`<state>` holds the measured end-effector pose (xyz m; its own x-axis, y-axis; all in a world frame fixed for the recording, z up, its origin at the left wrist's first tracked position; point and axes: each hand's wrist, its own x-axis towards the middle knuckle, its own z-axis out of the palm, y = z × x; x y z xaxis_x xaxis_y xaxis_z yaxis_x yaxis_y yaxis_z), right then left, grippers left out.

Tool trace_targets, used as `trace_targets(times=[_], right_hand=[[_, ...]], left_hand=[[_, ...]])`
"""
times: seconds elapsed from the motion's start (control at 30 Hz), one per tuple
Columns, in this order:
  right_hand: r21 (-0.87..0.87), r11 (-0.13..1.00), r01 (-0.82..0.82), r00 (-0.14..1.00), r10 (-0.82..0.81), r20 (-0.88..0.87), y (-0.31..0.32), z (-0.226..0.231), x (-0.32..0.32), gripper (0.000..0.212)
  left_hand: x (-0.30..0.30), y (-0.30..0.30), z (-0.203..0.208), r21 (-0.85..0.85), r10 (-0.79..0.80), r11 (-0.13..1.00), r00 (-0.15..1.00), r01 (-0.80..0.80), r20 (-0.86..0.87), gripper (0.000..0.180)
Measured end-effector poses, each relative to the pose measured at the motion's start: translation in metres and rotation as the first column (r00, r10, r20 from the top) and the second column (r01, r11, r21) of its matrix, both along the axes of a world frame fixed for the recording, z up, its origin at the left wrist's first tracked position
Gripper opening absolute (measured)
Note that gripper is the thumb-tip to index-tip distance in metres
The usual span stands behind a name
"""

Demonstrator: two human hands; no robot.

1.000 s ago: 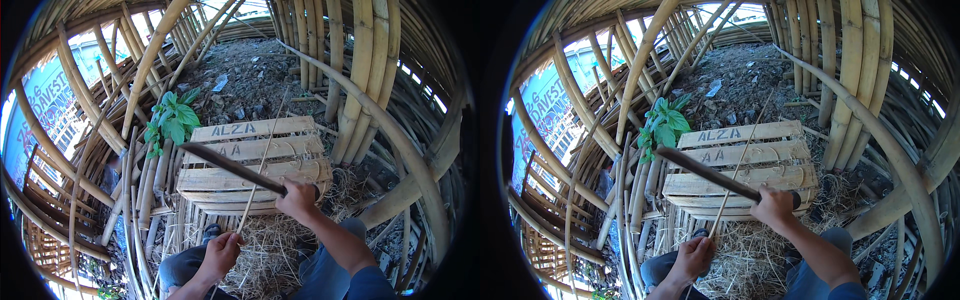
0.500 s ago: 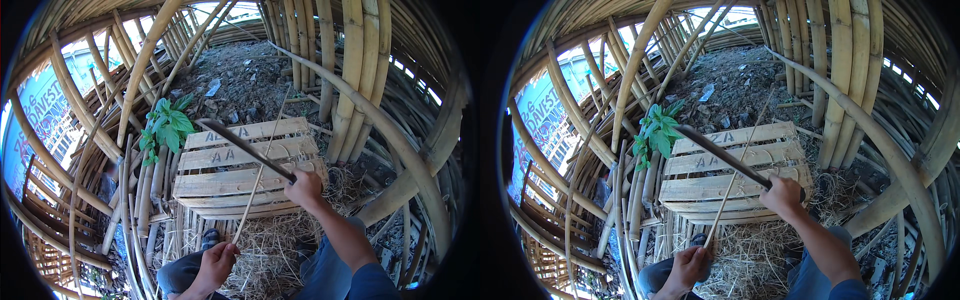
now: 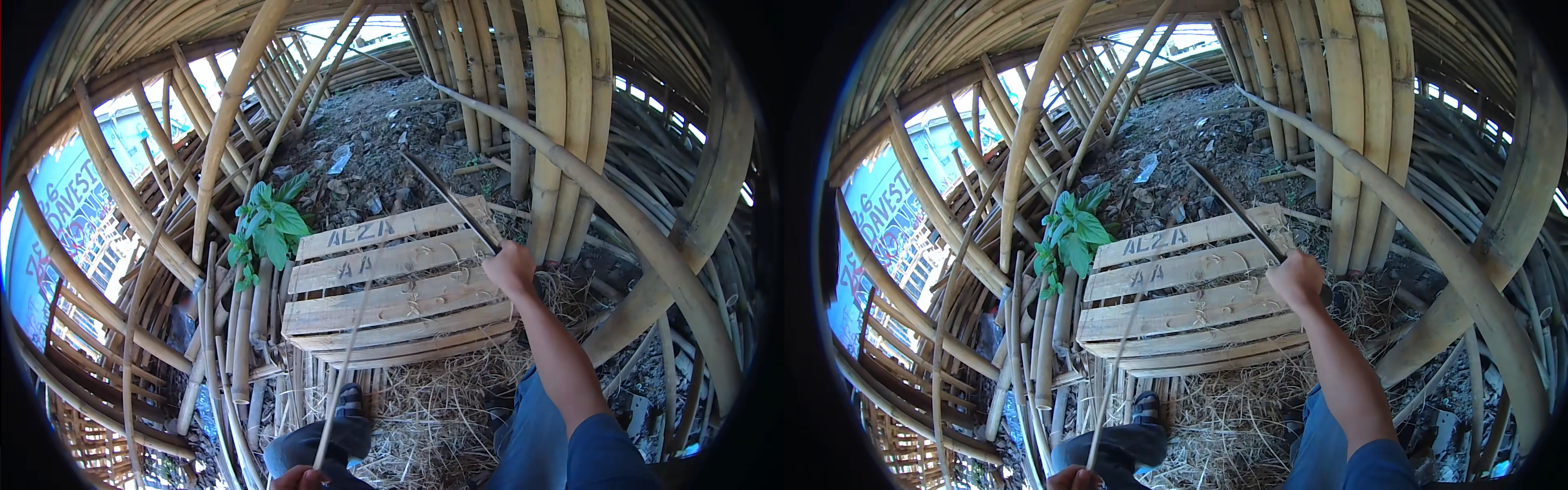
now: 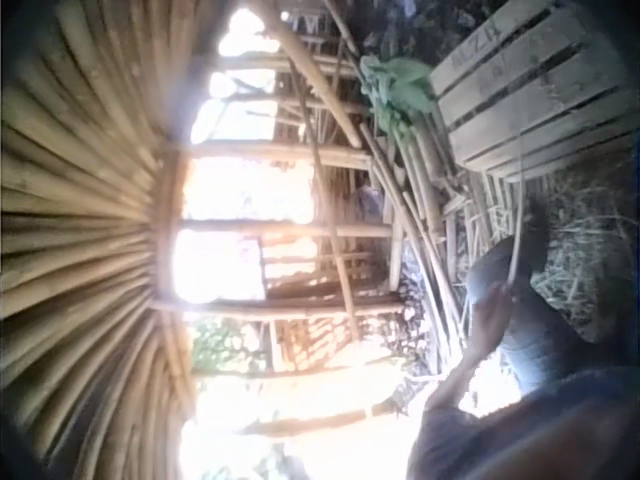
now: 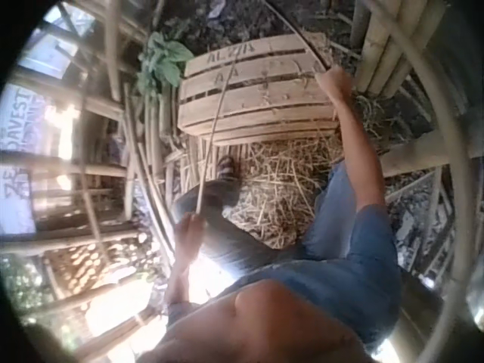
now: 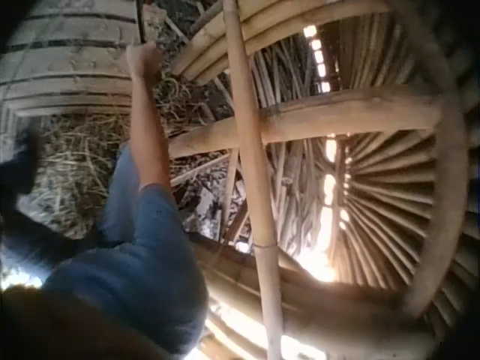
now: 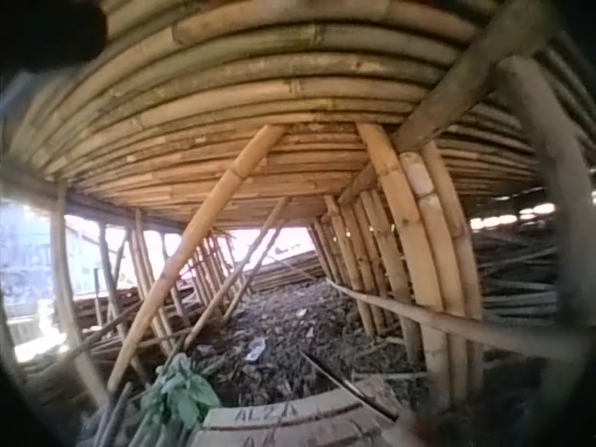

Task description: The person scrapes a bamboo strip using a machete over a wooden crate, sets them down, and gathers bamboo pieces on the ground by hand.

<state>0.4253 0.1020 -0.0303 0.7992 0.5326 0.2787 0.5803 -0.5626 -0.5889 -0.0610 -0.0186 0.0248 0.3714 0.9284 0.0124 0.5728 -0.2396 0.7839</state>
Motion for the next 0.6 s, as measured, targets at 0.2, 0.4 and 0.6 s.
trace_targets(times=[0.2, 0.4, 0.6], right_hand=[[-0.058, 0.997, 0.047, 0.988, -0.055, -0.147, -0.002, 0.003, 0.003, 0.026], [0.029, 0.997, -0.071, 0.977, 0.076, -0.198, -0.005, 0.0, -0.024, 0.021], [0.349, 0.922, -0.167, 0.945, 0.251, -0.212, -0.014, 0.003, -0.021, 0.032]], left_hand=[[-0.019, -0.015, 0.03, -0.142, 0.238, 0.954, 0.955, -0.264, -0.177, 0.016], [-0.019, 0.003, 0.012, -0.006, 0.325, 0.944, 0.935, -0.329, -0.141, 0.023], [-0.019, 0.033, 0.018, 0.407, 0.28, 0.91, 0.849, -0.084, -0.449, 0.014]])
